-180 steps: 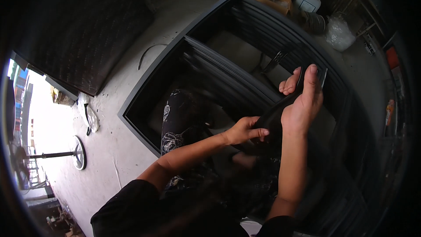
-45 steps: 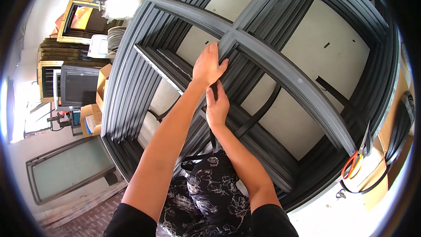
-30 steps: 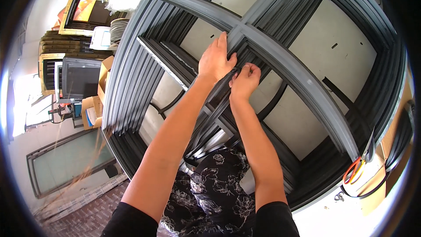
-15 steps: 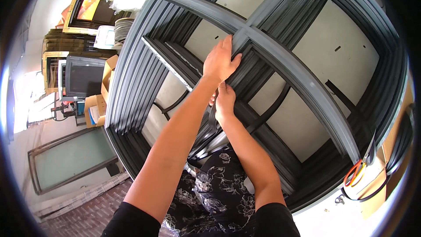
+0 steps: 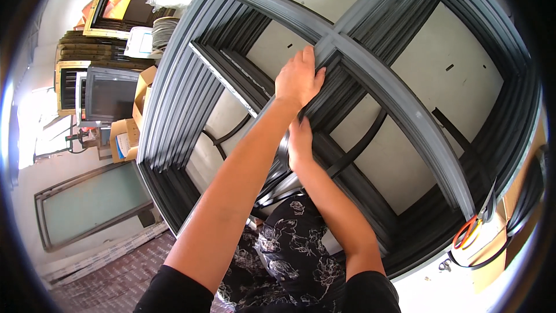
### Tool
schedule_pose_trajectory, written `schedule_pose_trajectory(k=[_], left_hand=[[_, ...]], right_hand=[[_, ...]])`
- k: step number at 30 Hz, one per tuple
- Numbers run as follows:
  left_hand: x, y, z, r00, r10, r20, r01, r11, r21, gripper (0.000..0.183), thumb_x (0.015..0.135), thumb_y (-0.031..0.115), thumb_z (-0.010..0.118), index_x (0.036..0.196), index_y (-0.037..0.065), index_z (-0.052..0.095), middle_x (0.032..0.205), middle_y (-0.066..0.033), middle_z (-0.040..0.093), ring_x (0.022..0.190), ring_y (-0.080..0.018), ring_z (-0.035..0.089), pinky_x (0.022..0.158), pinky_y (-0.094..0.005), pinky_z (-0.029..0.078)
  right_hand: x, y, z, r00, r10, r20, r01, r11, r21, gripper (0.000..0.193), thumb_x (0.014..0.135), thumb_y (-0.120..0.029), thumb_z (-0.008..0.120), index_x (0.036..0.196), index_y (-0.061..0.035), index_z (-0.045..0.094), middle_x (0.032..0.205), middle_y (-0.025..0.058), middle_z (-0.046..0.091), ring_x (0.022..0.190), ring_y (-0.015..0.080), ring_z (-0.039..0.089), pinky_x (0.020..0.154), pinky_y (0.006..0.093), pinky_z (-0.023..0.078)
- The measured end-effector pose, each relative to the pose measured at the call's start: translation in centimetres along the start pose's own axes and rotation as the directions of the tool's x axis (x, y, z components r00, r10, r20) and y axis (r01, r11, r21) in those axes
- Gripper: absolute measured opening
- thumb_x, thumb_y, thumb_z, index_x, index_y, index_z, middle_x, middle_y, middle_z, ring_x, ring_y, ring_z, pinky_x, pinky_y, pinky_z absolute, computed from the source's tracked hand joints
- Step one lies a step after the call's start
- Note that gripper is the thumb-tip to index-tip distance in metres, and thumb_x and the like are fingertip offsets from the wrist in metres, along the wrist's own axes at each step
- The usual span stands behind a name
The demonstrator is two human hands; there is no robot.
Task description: The person fits black rubber strips into the channels of metal frames and cuts the strips with scissors.
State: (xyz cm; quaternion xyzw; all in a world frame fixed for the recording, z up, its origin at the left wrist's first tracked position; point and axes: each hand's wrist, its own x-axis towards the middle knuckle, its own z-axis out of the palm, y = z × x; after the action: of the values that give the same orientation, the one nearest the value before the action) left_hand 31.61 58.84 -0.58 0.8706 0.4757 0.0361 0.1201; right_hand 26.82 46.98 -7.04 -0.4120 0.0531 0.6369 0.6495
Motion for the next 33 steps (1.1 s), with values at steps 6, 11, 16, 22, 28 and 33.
schedule_pose_trajectory(k=[6,11,16,22,28,33], left_hand=[[-0.6,-1.6,-1.3,1.0,-0.018,0.013,0.02,0.972,-0.232,0.061,0.087,0.039,0.064,0.132,0.003,0.044,0.117,-0.0192,0.058,0.107,-0.038,0.058,0.088,-0.0447,0.05],[-10.4,-4.3,-2.8,0.904,-0.2,-0.377,-0.085,0.781,-0.619,0.044,0.093,0.021,0.062,0.132,0.004,0.049,0.114,-0.0128,0.062,0.108,-0.025,0.06,0.094,-0.0377,0.047],[-32.7,-9.7,-2.2,0.898,-0.44,-0.013,0.289,0.613,-0.735,0.044,0.093,0.019,0.064,0.129,0.0,0.049,0.116,-0.0115,0.062,0.108,-0.0207,0.059,0.096,-0.0356,0.045],[-42.3,-11.3,7.6,0.897,-0.309,0.317,0.441,0.56,-0.702,0.063,0.078,0.038,0.079,0.126,0.003,0.057,0.115,-0.0137,0.065,0.102,-0.026,0.066,0.089,-0.035,0.051],[-44.4,-9.9,8.4,0.892,-0.441,0.103,0.418,0.716,-0.559,0.022,0.079,0.004,0.056,0.101,0.005,0.061,0.096,-0.0172,0.06,0.094,-0.0372,0.058,0.08,-0.0441,0.048],[-44.7,-13.4,-1.8,0.793,-0.593,-0.14,0.564,0.802,-0.197,0.024,0.074,-0.001,0.058,0.097,0.005,0.057,0.082,-0.0171,0.059,0.08,-0.0387,0.059,0.072,-0.0474,0.048]], right_hand=[[-6.0,2.8,-0.4,0.96,-0.28,0.004,0.2,0.676,-0.709,0.046,0.08,-0.028,0.076,0.102,0.0037,0.05,0.092,0.0132,0.061,0.085,0.0217,0.06,0.076,0.0368,0.048],[-3.9,1.8,-2.5,0.998,0.061,-0.034,-0.07,0.928,-0.367,0.025,0.081,-0.015,0.071,0.088,-0.005,0.049,0.064,0.0016,0.049,0.049,0.0111,0.046,0.046,0.0275,0.039],[-4.7,-0.6,0.0,0.891,0.398,0.218,-0.425,0.9,0.092,0.013,0.09,-0.016,0.056,0.081,-0.0086,0.052,0.052,-0.005,0.03,0.044,0.0103,0.03,0.047,0.026,0.03],[-5.1,-1.3,2.2,0.733,0.31,0.606,-0.593,0.727,0.346,0.015,0.094,-0.015,0.051,0.089,-0.0027,0.059,0.05,-0.0071,0.027,0.042,0.007,0.028,0.047,0.0233,0.029],[-4.6,-0.2,1.9,0.871,0.393,0.294,-0.42,0.907,0.032,0.032,0.097,-0.032,0.055,0.1,-0.0005,0.058,0.078,0.0037,0.056,0.073,0.0165,0.054,0.071,0.0321,0.048],[-4.7,-3.3,-1.7,0.997,0.023,0.068,0.043,0.564,-0.825,0.056,0.089,-0.051,0.064,0.11,-0.0001,0.057,0.094,0.0122,0.065,0.082,0.0244,0.065,0.077,0.0373,0.053]])
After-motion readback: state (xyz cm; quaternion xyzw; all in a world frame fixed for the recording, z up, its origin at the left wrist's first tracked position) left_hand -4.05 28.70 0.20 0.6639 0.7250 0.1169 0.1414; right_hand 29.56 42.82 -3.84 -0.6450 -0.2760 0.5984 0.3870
